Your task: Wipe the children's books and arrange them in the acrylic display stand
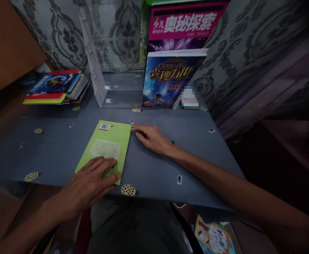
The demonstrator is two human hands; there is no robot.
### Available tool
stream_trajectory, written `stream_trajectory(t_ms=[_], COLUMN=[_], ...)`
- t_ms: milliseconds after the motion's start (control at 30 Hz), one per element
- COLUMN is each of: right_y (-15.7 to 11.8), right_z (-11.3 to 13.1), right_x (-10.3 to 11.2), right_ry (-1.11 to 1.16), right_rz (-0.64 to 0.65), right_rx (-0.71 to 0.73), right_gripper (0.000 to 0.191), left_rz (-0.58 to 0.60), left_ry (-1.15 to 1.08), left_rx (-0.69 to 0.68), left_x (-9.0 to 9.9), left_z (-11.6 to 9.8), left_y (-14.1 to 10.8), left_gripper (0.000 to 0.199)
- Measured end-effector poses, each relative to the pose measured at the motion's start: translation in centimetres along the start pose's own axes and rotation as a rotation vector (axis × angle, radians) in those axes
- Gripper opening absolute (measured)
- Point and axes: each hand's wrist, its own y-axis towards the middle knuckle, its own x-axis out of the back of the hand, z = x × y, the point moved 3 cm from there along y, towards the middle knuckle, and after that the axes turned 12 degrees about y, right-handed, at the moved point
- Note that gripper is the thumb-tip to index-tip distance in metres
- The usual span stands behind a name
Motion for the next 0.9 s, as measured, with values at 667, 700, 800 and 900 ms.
stream_trajectory(t_ms=[667,700,800,900], right_y=[-1.2,-1.4,-2.1,-2.8], right_z=[1.4,1.6,2.5,3.8], right_x=[-0.3,-0.5,-1.2,-2.0], right_ry=[0.027,0.025,0.011,0.010], right_rz=[-0.005,0.004,0.068,0.159], right_rx=[0.036,0.053,0.103,0.159], right_gripper=[0.034,0.034,0.033,0.031], left_rz=[-0.145,-0.128,-0.110,-0.126], left_ry=[0.044,0.049,0.106,0.161], left_rx=[-0.048,-0.054,-0.075,-0.099], left_x=[0.5,0.5,0.5,0.7], left_z=[-0.3,-0.3,-0.6,-0.9], left_y=[0.3,0.2,0.2,0.4], left_gripper=[0.031,0.031,0.031,0.029])
